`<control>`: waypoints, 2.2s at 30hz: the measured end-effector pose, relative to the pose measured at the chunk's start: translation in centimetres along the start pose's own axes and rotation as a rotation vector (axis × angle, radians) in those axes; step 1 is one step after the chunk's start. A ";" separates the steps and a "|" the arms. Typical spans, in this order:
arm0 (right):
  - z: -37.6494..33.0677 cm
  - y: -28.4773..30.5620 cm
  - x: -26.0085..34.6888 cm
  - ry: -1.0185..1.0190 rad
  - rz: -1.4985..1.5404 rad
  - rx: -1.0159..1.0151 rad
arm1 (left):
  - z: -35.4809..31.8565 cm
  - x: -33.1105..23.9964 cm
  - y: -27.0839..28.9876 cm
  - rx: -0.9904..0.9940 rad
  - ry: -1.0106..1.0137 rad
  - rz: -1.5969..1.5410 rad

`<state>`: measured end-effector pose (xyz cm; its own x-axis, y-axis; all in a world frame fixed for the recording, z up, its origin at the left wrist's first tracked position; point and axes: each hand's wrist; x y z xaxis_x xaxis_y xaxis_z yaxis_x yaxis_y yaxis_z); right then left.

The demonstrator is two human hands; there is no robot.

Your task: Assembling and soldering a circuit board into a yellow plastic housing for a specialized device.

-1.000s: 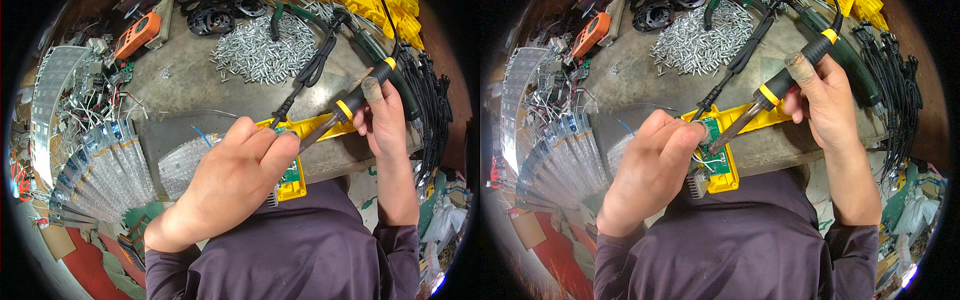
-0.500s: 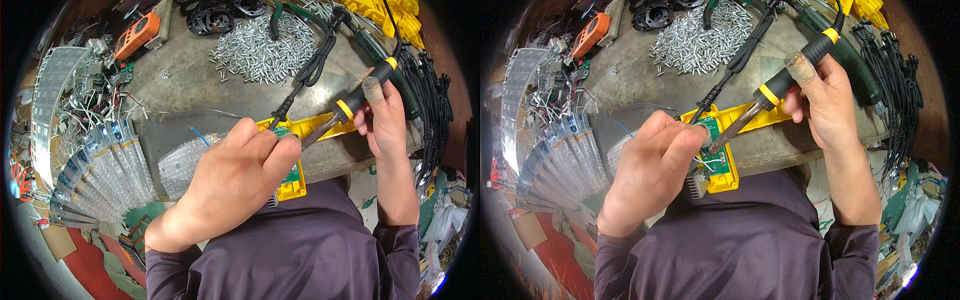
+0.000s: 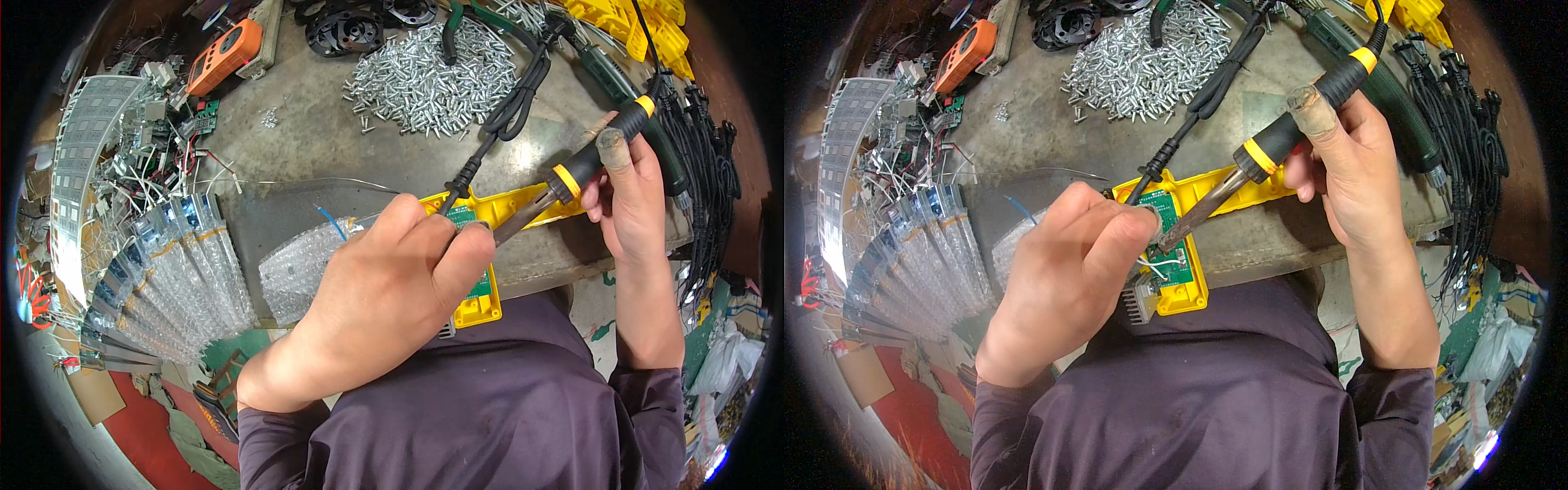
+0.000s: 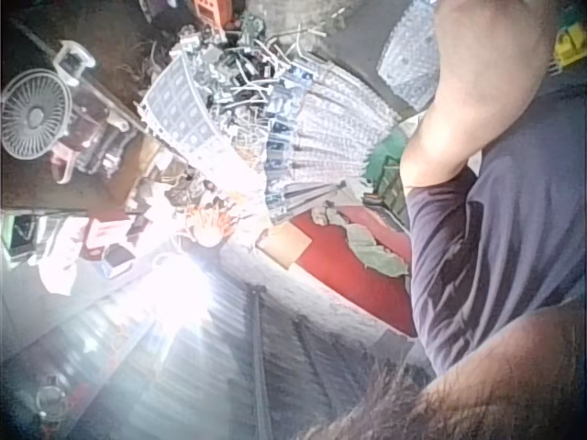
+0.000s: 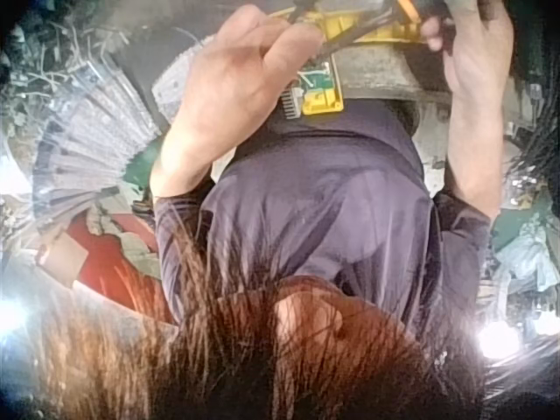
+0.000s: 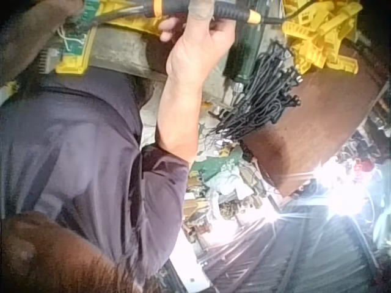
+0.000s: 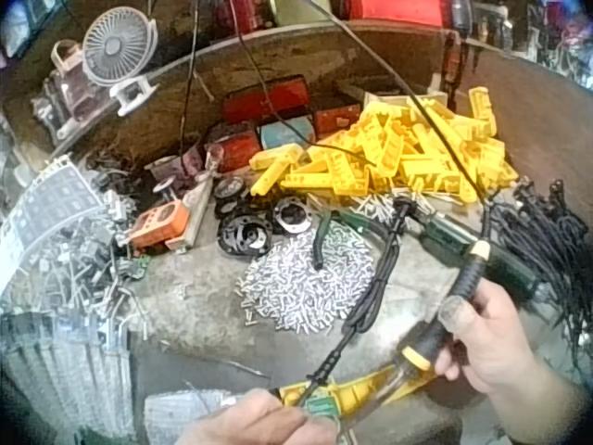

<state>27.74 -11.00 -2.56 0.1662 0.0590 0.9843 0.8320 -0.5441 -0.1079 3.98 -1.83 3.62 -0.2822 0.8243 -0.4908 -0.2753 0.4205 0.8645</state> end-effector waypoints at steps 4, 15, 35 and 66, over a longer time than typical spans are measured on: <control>-0.2 -0.5 0.6 0.019 0.069 0.014 | -0.1 0.4 -0.4 -0.001 -0.039 0.019; -0.3 -0.4 0.7 0.021 0.074 -0.007 | -0.2 0.4 -0.4 0.008 -0.061 0.034; -0.4 -0.3 0.8 0.042 0.106 -0.042 | -0.1 0.2 -0.2 0.037 -0.054 0.041; 0.1 3.6 1.2 0.174 0.099 -0.096 | -4.2 -0.2 -0.6 -0.213 -0.219 -0.056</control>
<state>30.99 -12.79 -1.77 0.1438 -0.1395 0.9797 0.7603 -0.6181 -0.1996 0.32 -3.82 2.69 -0.0628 0.8737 -0.4824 -0.4776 0.3981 0.7832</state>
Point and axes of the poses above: each hand's wrist, its own z-axis towards the middle knuckle, its own y-axis out of the back of the hand, x = y × z, and after that the axes turned 2 degrees about -z, right-handed
